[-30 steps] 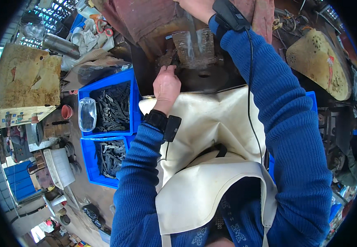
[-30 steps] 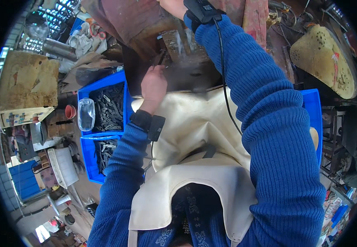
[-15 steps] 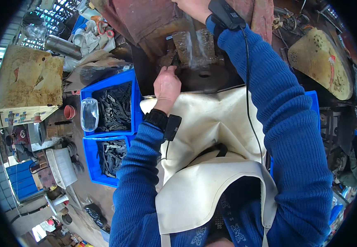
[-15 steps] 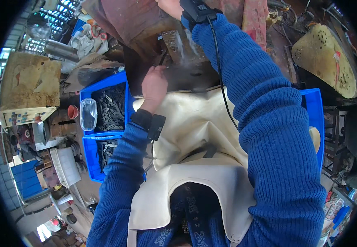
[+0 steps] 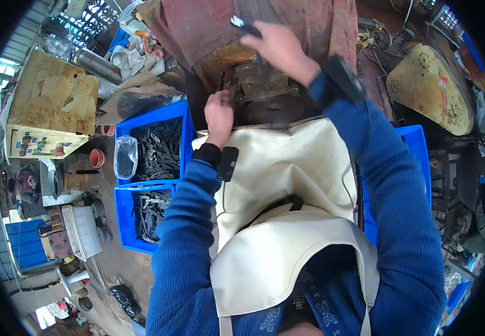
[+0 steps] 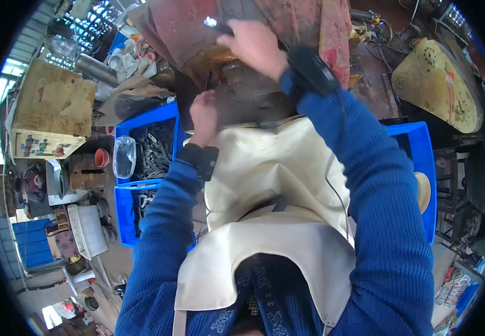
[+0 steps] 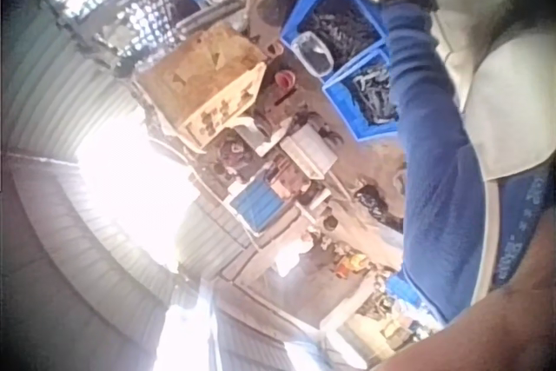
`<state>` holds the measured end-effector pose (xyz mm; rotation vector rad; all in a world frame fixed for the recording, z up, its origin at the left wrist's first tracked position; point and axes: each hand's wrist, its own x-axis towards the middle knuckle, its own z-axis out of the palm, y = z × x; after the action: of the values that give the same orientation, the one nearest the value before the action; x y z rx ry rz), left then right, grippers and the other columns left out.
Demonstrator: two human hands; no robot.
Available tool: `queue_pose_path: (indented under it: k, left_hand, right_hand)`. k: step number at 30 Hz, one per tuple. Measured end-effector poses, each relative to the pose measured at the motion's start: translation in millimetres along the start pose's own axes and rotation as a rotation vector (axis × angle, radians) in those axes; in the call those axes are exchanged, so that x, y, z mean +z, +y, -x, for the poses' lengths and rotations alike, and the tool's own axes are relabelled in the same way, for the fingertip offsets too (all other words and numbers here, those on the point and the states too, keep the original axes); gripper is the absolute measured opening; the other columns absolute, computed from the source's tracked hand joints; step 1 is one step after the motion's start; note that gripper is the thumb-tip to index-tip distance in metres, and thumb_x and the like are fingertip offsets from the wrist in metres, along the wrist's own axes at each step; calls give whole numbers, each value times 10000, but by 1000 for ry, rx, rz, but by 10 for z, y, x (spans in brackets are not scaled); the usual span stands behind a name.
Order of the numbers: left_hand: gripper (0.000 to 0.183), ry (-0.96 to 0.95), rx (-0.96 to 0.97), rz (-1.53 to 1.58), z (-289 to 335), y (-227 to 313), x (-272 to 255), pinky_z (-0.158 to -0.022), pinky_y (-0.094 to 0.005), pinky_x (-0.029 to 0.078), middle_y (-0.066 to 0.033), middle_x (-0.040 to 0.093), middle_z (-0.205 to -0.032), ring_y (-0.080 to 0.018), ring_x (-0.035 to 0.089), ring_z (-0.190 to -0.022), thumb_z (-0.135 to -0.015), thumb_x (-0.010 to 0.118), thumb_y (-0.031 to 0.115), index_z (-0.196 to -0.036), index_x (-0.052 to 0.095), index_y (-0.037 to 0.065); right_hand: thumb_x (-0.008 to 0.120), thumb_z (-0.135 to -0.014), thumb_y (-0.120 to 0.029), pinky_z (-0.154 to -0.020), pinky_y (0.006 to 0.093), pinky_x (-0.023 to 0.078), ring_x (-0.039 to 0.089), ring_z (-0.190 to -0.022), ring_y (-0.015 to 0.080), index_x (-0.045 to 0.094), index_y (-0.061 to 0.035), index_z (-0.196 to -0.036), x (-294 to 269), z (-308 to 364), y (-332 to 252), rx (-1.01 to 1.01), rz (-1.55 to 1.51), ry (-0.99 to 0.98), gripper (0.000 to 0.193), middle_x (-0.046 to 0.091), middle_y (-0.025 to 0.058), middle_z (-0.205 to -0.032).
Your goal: The person picks up metal pieces from a blue bin, holds them against a rotating grinding wheel, and places them into a different blue bin. They also occasionally dip a container into a bucket of liquid and pour it over the grinding area.
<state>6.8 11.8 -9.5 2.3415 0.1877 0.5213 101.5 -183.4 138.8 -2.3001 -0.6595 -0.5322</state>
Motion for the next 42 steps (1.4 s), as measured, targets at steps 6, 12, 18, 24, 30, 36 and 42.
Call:
queue_pose_path:
  k: [6, 12, 18, 24, 30, 36, 42]
  left_hand:
    - [251, 4, 220, -26, -189, -49, -21, -823, -416, 518, -156, 648, -994, -363, 626, -935, -827, 538, 12, -1028, 675, 72]
    - [189, -266, 389, -315, -276, -33, 17, -821, -429, 521, -158, 655, -967, -363, 623, -935, -840, 586, 103, -992, 693, 68]
    - [189, -546, 433, -487, -423, -141, 160, -830, -454, 516, -175, 670, -947, -374, 630, -935, -856, 591, 194, -956, 709, 86]
    - [206, -736, 250, -550, -496, -134, 352, -867, -478, 499, -210, 668, -985, -394, 630, -958, -857, 560, 190, -934, 712, 73]
    - [213, -701, 305, -547, -467, -206, 387, -886, -473, 493, -217, 667, -989, -401, 626, -969, -847, 536, 149, -931, 717, 75]
    - [223, -739, 308, -542, -510, -269, 500, -890, -471, 493, -225, 665, -983, -401, 628, -966, -831, 530, 125, -944, 714, 69]
    - [228, -756, 350, -507, -498, -315, 468, -882, -469, 498, -222, 667, -984, -398, 629, -968, -825, 528, 101, -964, 705, 67]
  right_hand:
    - [706, -819, -239, -627, 420, 494, 633, -757, 358, 633, -77, -987, -245, 1376, -400, 23, -97, -123, 245, 643, 160, -815]
    - [699, -780, -162, -618, 390, 506, 641, -723, 299, 611, -115, -1003, -305, 2111, -472, -26, -73, -263, 245, 642, 94, -839]
    - [696, -762, -145, -611, 371, 513, 637, -693, 260, 606, -133, -1017, -296, 2348, -426, -76, -101, -372, 270, 623, 58, -789]
    - [696, -797, -210, -603, 398, 497, 630, -706, 288, 584, -100, -984, -292, 2380, -370, -34, -170, -443, 244, 629, 87, -797]
    - [665, -881, -297, -607, 374, 473, 588, -640, 205, 579, -25, -942, -259, 2175, -240, 348, -659, -651, 292, 624, 96, -752]
    - [648, -908, -266, -532, 284, 419, 499, -595, 101, 601, -47, -955, -378, 1941, -148, 693, -878, -531, 229, 530, -26, -729]
    - [621, -883, -171, -440, 237, 290, 334, -512, 42, 565, -103, -946, -242, 1591, 40, 1027, -1104, -378, 108, 400, -59, -665]
